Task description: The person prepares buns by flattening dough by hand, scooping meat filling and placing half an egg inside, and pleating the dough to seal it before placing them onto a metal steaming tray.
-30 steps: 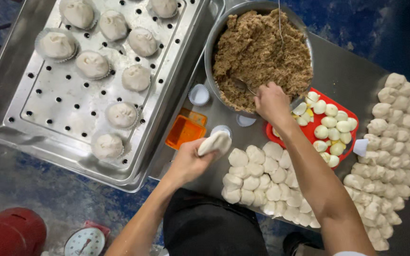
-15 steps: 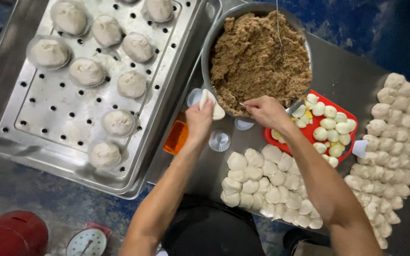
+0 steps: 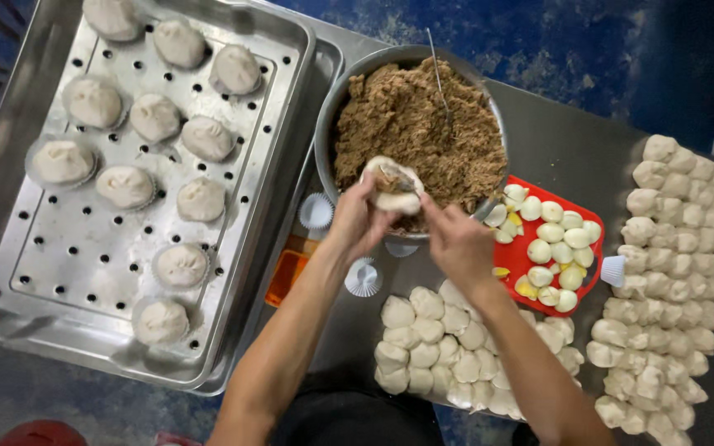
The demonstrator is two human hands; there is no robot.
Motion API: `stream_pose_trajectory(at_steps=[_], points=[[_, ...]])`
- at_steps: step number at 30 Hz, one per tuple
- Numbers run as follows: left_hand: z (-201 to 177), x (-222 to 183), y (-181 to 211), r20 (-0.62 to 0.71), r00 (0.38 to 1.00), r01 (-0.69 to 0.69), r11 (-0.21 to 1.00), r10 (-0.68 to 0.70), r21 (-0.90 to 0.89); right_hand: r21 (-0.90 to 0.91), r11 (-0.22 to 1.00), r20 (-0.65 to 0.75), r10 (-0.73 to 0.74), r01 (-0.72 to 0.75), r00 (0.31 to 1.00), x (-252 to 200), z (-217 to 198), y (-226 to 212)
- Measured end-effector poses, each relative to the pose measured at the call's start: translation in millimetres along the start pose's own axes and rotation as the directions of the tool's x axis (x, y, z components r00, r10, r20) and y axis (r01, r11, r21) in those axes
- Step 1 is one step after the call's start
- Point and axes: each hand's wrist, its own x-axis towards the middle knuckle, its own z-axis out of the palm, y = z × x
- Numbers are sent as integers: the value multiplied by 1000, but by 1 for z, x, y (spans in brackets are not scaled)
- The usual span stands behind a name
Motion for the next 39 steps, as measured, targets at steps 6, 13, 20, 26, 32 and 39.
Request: stream_pose_trajectory(at_steps=[6, 13, 20, 26, 32, 39], points=[[-5, 3, 2, 21, 993, -121, 968, 120, 221, 409, 893, -126, 260, -188, 957, -28, -2, -17], [0, -13, -5, 43, 983, -184, 919, 181, 348, 333, 923, -130, 249, -194, 960, -21, -18, -34], [-8, -20, -10, 17, 965, -248, 881, 263, 403, 368, 875, 33, 325, -313, 945, -27, -18, -51], [-11, -23, -20, 37, 928, -357, 856, 371, 375, 375, 888, -43, 304, -267, 952, -35, -15, -60], [-2, -34, -21, 66, 923, -375, 850, 379, 370, 312, 911, -75, 307, -270, 949, -33, -18, -58], [-9, -40, -18, 44, 932, -350, 859, 361, 372, 324, 908, -13, 286, -267, 958, -52, -20, -63]])
